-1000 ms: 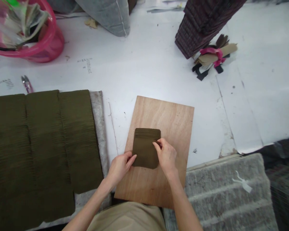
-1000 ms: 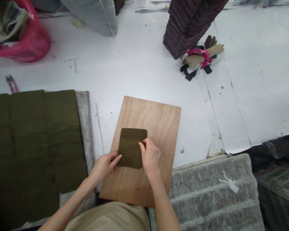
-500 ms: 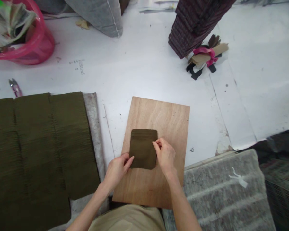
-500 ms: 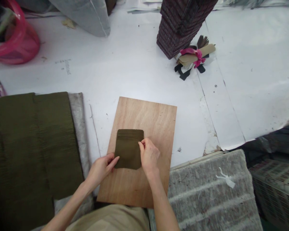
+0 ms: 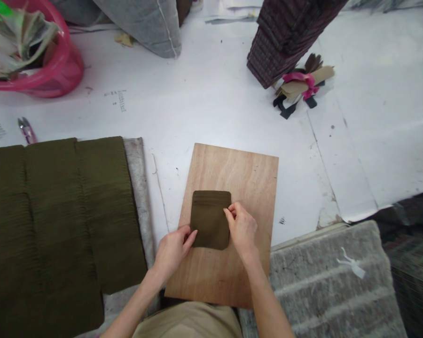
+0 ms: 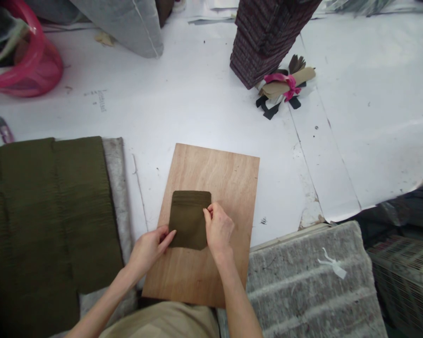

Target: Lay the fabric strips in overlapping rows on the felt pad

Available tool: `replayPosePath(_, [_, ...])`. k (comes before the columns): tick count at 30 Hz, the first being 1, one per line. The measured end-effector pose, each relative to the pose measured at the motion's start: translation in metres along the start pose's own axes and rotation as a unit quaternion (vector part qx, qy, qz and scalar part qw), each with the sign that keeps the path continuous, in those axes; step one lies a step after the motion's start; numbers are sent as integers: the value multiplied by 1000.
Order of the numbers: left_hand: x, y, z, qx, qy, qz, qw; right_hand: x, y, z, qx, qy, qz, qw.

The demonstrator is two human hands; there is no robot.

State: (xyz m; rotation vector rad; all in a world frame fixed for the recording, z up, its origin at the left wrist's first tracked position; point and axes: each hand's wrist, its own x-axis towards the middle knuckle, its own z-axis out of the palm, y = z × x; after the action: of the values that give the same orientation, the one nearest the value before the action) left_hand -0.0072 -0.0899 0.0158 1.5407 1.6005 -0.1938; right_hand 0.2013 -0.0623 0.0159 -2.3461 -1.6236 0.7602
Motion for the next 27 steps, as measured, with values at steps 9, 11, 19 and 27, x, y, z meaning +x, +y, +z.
replayPosePath(9, [-2,6,-5,95,27,-16,995,9,4,-3,42,2,-30,999])
replayPosePath(11, [-2,6,-6,106,62,0,992,13,4,-5,49,-14,-22,998])
replayPosePath(19, [15,7,-15,131,192,222,947,9,1,-14,18,-21,-153,988])
replayPosePath(27, [34,20,-39,180,101,353,913,-7,14,-14,154,-62,-251,954])
